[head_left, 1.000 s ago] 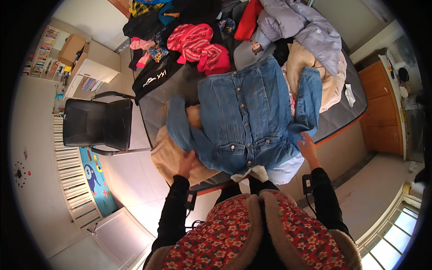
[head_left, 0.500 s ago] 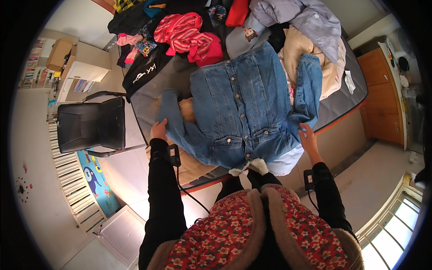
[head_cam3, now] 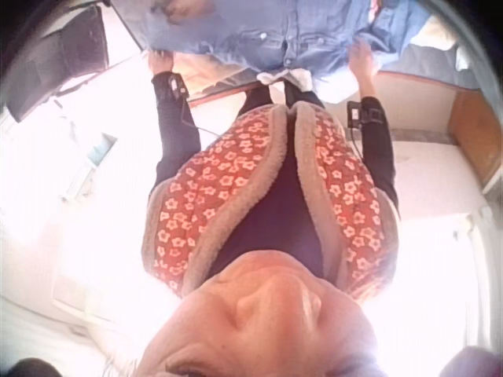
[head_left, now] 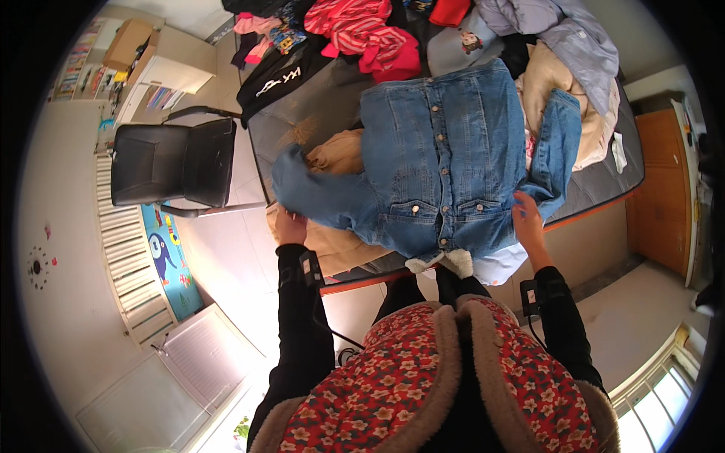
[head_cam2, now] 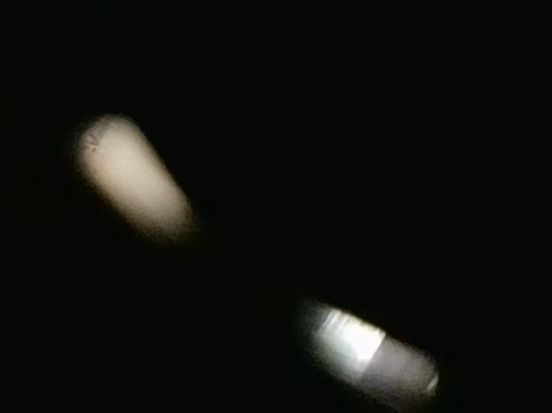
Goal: The person folds a beige sweater and a denim jacket on a bed, then carries the folded jacket to a drawer and places it inside. The person then returns to the bed and picks up a grey puffer jacket.
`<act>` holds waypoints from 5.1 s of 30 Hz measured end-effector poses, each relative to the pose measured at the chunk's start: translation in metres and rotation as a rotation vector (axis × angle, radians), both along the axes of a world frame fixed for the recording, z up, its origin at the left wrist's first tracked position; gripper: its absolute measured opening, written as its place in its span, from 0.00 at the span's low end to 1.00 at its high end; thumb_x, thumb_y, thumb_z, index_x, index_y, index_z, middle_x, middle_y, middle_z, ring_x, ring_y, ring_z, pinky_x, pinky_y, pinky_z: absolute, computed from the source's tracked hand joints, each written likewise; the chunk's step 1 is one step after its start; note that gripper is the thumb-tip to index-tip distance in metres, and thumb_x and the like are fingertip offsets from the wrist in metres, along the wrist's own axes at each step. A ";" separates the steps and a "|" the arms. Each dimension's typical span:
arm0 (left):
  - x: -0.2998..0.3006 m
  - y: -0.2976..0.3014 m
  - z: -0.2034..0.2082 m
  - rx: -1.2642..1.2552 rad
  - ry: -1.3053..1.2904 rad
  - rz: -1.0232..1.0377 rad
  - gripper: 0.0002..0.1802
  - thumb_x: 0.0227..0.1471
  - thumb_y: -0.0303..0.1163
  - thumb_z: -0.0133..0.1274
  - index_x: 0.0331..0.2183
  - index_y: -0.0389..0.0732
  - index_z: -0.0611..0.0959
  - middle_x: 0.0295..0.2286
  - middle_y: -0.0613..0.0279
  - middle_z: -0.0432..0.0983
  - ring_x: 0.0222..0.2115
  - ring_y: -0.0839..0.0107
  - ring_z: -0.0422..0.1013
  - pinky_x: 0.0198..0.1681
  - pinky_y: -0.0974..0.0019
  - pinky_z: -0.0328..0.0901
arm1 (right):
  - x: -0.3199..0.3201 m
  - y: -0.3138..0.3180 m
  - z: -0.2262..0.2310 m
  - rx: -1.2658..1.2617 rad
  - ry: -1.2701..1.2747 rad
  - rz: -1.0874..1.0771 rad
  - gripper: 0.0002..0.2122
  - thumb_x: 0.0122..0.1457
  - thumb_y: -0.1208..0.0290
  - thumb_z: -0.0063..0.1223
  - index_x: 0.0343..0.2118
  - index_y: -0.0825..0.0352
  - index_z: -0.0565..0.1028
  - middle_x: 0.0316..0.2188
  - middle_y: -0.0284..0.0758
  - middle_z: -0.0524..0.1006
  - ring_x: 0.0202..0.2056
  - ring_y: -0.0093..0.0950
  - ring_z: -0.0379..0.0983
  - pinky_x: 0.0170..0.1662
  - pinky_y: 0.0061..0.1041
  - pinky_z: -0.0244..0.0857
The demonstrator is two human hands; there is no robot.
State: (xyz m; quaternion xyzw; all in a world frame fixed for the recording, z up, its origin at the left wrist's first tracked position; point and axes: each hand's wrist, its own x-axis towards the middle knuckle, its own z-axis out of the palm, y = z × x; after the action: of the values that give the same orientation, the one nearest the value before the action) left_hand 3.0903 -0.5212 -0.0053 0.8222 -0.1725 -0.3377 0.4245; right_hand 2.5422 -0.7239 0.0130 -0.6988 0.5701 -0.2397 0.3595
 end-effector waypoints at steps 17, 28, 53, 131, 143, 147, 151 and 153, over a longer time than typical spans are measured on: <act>-0.039 -0.064 0.109 -0.682 -0.215 0.172 0.16 0.56 0.29 0.49 0.46 0.33 0.73 0.43 0.50 0.73 0.43 0.59 0.70 0.48 0.63 0.64 | -0.006 0.031 0.012 0.152 0.042 0.114 0.13 0.56 0.76 0.48 0.45 0.66 0.72 0.44 0.39 0.74 0.41 0.38 0.75 0.42 0.30 0.69; -0.176 -0.064 0.080 0.044 -0.929 -1.318 0.44 0.37 0.35 0.64 0.57 0.50 0.65 0.56 0.62 0.60 0.59 0.60 0.54 0.59 0.52 0.50 | 0.006 0.021 -0.015 0.383 -0.130 0.032 0.18 0.60 0.67 0.47 0.53 0.64 0.66 0.42 0.38 0.75 0.37 0.30 0.76 0.37 0.26 0.69; -0.140 -0.015 0.022 -0.070 -0.693 -0.445 0.35 0.39 0.20 0.53 0.53 0.42 0.68 0.37 0.52 0.69 0.38 0.53 0.67 0.43 0.52 0.60 | 0.025 -0.002 -0.083 0.287 0.227 -0.084 0.23 0.49 0.55 0.58 0.42 0.69 0.72 0.30 0.41 0.78 0.34 0.40 0.75 0.41 0.38 0.66; -0.140 -0.054 0.021 0.019 0.163 -0.363 0.25 0.43 0.37 0.61 0.38 0.31 0.72 0.34 0.51 0.73 0.36 0.61 0.70 0.39 0.62 0.64 | -0.086 -0.004 -0.081 0.516 -0.119 -0.438 0.14 0.58 0.63 0.54 0.38 0.72 0.76 0.26 0.27 0.76 0.30 0.15 0.67 0.35 0.17 0.62; -0.142 -0.036 0.012 0.075 0.210 -0.385 0.53 0.43 0.41 0.64 0.59 0.27 0.52 0.57 0.43 0.54 0.57 0.61 0.55 0.58 0.62 0.53 | -0.081 0.002 -0.053 0.700 -0.158 -0.291 0.27 0.50 0.60 0.61 0.49 0.72 0.69 0.39 0.38 0.76 0.40 0.27 0.71 0.45 0.24 0.64; -0.144 -0.074 0.057 -0.069 0.288 -0.337 0.42 0.48 0.32 0.58 0.60 0.32 0.56 0.57 0.50 0.56 0.56 0.65 0.57 0.57 0.65 0.55 | -0.051 -0.023 0.015 0.464 -0.414 -0.349 0.23 0.51 0.71 0.58 0.51 0.71 0.69 0.40 0.35 0.75 0.39 0.25 0.71 0.45 0.22 0.64; -0.127 -0.119 0.121 -0.206 0.493 -0.303 0.39 0.50 0.23 0.52 0.61 0.36 0.55 0.57 0.53 0.59 0.50 0.70 0.65 0.51 0.70 0.62 | -0.050 -0.063 0.106 0.260 -0.643 -0.341 0.24 0.53 0.80 0.50 0.56 0.68 0.65 0.44 0.36 0.72 0.41 0.22 0.70 0.46 0.21 0.64; -0.126 -0.127 0.141 -0.379 0.576 -0.326 0.37 0.51 0.19 0.48 0.61 0.39 0.56 0.53 0.56 0.65 0.46 0.75 0.69 0.47 0.74 0.66 | -0.058 -0.069 0.142 0.253 -0.699 -0.333 0.25 0.54 0.80 0.49 0.57 0.67 0.63 0.45 0.37 0.72 0.42 0.23 0.70 0.47 0.21 0.64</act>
State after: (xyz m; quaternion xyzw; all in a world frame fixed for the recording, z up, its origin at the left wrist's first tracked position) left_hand 2.9648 -0.6479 0.1362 0.5623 -0.2340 -0.5802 0.5407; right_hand 2.4846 -0.7930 0.1549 -0.4236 0.5441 -0.4457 0.5709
